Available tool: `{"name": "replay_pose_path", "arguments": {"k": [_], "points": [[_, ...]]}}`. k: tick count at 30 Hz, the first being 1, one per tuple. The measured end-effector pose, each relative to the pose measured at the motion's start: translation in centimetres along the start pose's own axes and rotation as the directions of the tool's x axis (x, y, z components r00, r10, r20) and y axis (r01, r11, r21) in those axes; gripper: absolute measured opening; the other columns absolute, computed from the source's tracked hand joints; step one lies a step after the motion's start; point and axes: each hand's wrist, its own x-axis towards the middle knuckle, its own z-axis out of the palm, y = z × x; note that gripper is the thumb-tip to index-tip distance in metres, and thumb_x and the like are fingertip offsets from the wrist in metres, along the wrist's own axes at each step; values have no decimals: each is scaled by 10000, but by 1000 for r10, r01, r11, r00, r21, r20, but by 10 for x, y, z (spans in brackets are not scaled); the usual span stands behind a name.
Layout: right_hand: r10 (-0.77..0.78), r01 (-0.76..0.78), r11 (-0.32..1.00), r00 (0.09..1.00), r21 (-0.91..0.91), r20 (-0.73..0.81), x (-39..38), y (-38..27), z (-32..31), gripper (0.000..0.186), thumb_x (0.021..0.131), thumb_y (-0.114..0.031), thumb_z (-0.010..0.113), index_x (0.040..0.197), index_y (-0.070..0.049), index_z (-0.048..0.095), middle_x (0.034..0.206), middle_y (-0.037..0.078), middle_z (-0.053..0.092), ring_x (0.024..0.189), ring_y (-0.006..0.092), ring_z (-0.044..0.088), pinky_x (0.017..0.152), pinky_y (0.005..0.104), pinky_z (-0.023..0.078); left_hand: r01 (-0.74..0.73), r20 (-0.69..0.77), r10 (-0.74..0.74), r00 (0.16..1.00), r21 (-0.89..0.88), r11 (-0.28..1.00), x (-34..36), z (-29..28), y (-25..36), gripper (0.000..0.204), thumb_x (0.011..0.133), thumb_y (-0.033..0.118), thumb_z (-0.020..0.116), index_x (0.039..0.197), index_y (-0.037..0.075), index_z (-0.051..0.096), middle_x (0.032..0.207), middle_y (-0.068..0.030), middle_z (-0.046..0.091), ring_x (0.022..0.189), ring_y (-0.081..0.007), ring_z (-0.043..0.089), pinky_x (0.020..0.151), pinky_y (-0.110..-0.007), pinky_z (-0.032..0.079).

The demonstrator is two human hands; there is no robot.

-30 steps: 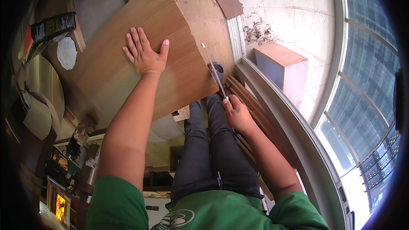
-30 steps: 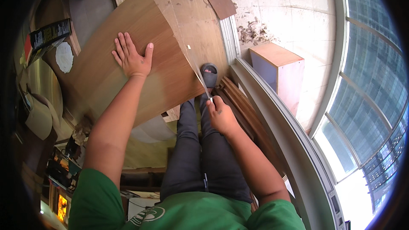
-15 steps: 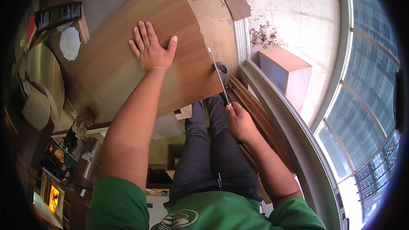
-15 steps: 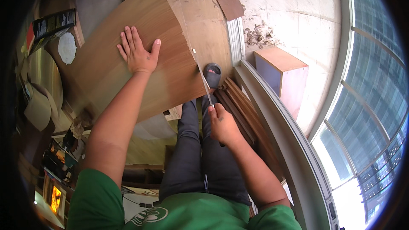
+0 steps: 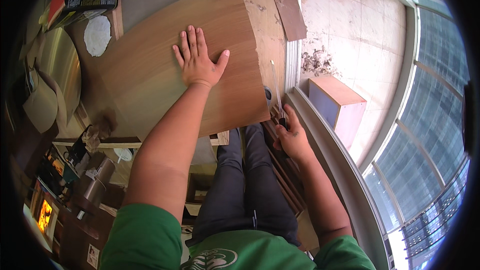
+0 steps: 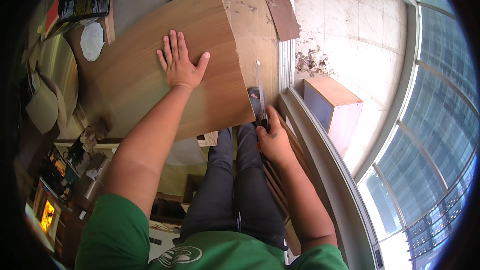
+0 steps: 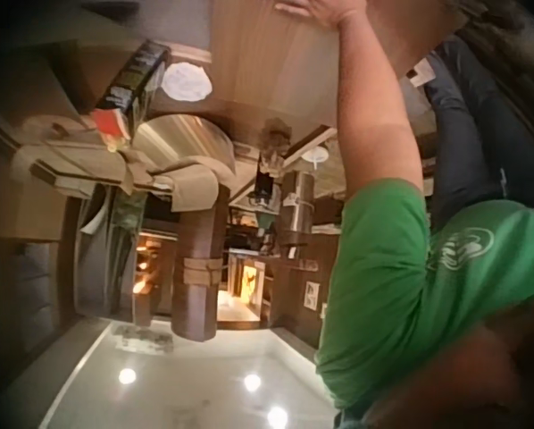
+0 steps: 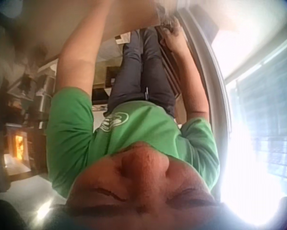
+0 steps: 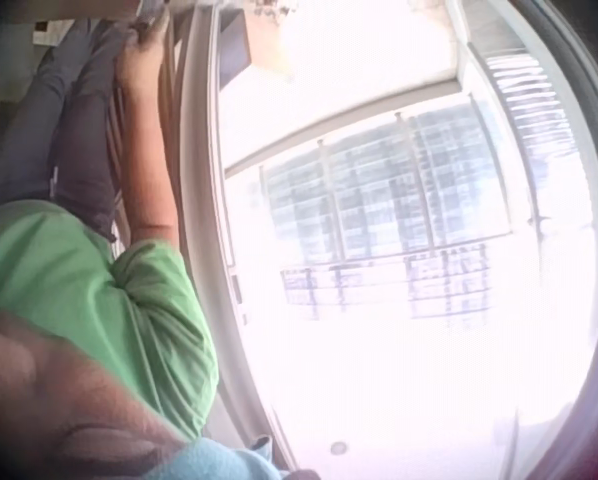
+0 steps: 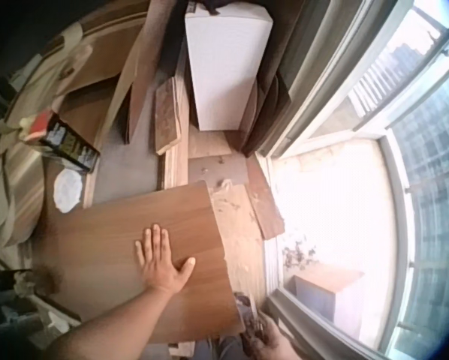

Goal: The person scores and cuts a laminate sheet using a utility knife while holding it steady against a wooden surface.

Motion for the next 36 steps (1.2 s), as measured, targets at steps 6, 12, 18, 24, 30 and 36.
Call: {"name": "replay_pose_path", "arguments": {"k": [6, 12, 18, 24, 30, 36], "points": [[25, -44, 964, 997, 261, 77, 1, -28, -20, 621, 987, -50, 583, 1559, -132, 355, 839, 124, 655, 589, 168, 629, 522, 294, 511, 6, 16, -6, 1000, -19, 1000, 1, -2, 0, 1006, 917, 694, 506, 1651, 90, 178, 1740, -96, 109, 1606, -297, 45, 1278, -537, -41], [-92, 66, 961, 992, 269, 85, -12, -51, -20, 548, 1008, -50, 534, 1532, -30, 375, 825, 124, 653, 605, 168, 630, 544, 288, 522, 8, 40, -7, 999, -27, 1000, 0, -2, 1, 999, 926, 691, 499, 1652, 90, 171, 1741, -91, 100, 1608, -285, 32, 1279, -530, -51], [-296, 11, 738, 904, 675, 308, -11, -54, -36, 541, 897, -144, 638, 1400, 5, 507, 976, 181, 698, 748, 238, 693, 701, 327, 573, 22, 57, -19, 998, -49, 999, 0, -5, 1, 993, 927, 691, 499, 1653, 97, 172, 1742, -84, 99, 1608, -277, 27, 1278, -524, -62], [-433, 437, 896, 899, -73, 67, -14, -86, -58, 364, 849, -135, 756, 1188, -40, 664, 928, 36, 632, 937, 213, 625, 852, 330, 499, 25, 59, -22, 998, -49, 998, 0, -5, 2, 991, 927, 691, 498, 1655, 104, 170, 1742, -80, 99, 1607, -275, 35, 1279, -523, -57], [-843, 846, 507, 527, -163, 110, 32, -101, -31, 256, 854, -164, 824, 1003, 10, 709, 1016, 69, 680, 954, 194, 649, 837, 339, 526, 31, 54, -27, 998, -68, 997, 0, -7, 1, 1000, 926, 703, 490, 1655, 104, 160, 1740, -65, 110, 1607, -266, 29, 1282, -520, -55], [-560, 511, 793, 826, 331, 63, 65, -114, 11, 194, 914, -151, 787, 899, 11, 683, 773, 65, 684, 713, 143, 630, 675, 281, 490, 44, 62, -39, 997, -70, 997, 0, -10, 2, 1013, 918, 717, 487, 1655, 105, 157, 1741, -54, 99, 1607, -253, 16, 1284, -521, -50]]}}
